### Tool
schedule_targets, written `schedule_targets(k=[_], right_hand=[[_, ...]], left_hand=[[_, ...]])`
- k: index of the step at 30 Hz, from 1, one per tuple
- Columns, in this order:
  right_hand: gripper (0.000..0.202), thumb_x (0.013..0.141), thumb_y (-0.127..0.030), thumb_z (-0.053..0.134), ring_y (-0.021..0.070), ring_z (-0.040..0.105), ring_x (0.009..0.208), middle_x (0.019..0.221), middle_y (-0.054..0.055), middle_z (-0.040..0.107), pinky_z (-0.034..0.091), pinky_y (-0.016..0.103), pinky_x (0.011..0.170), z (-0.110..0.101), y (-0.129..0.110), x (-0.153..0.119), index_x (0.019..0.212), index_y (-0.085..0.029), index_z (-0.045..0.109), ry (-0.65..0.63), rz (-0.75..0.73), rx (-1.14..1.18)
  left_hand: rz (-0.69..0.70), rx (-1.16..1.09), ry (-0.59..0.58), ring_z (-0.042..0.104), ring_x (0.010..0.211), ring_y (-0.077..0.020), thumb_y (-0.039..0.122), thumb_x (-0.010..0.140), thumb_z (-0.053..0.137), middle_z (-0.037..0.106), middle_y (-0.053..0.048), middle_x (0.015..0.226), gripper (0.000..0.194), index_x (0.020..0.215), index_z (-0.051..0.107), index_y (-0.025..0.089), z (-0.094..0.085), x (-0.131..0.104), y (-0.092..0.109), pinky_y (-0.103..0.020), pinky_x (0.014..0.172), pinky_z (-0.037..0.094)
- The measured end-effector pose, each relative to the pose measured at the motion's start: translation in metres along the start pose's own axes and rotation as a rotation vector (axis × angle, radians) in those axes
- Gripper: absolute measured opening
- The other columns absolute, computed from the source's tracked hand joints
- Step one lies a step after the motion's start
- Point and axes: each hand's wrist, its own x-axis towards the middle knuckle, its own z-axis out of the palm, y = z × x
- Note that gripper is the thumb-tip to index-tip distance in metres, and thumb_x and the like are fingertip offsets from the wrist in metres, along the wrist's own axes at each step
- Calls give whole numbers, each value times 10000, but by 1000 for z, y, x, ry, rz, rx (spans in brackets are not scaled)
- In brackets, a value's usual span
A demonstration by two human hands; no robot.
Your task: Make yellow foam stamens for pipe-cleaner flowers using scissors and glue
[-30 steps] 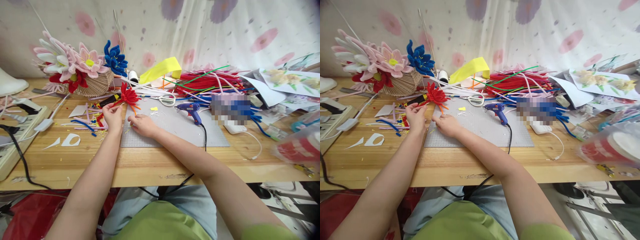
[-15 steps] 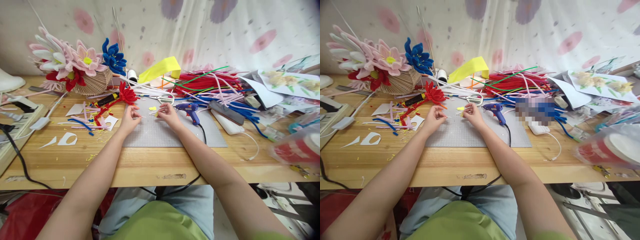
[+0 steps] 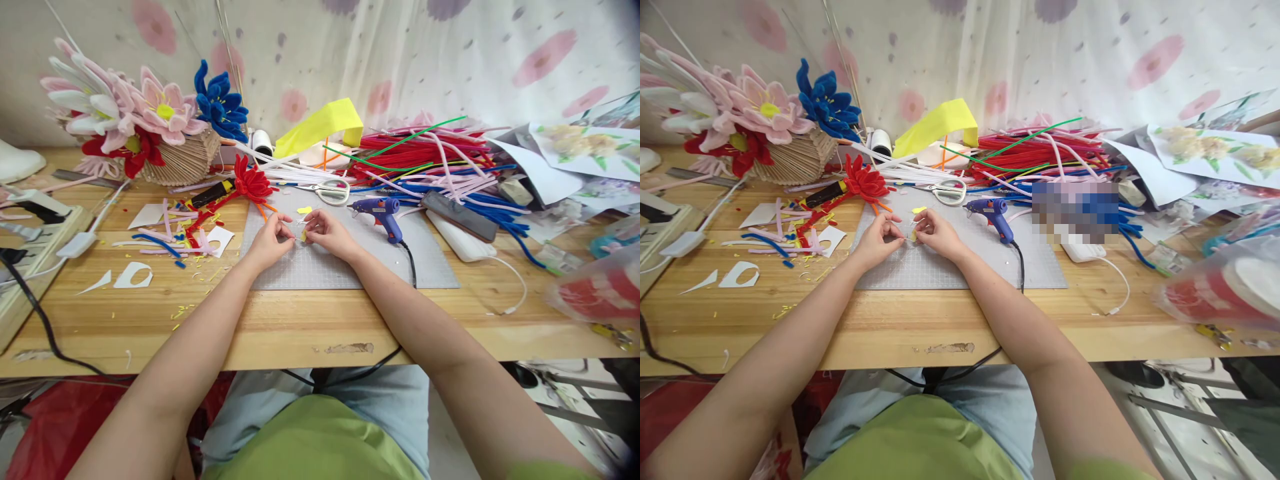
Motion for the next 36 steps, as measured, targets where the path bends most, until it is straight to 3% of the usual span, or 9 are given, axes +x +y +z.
schedule_targets(k=[28, 36], right_hand=[[374, 623, -241, 675, 81, 567, 617, 743, -42, 560, 524, 257, 604, 2, -5, -3, 934, -209, 469, -30, 3, 40], [491, 568, -232, 731, 83, 578, 661, 792, -45, 556, 526, 270, 664, 1, -3, -2, 971, -220, 451, -57, -29, 26]], left_hand=[[3, 95, 58, 574, 663, -111, 132, 645, 628, 587, 65, 662, 399, 992, 447, 214, 0, 0, -2, -264, 702, 411], [0, 103, 49, 577, 666, -114, 139, 643, 630, 592, 63, 673, 409, 999, 445, 216, 0, 0, -4, -269, 708, 412]])
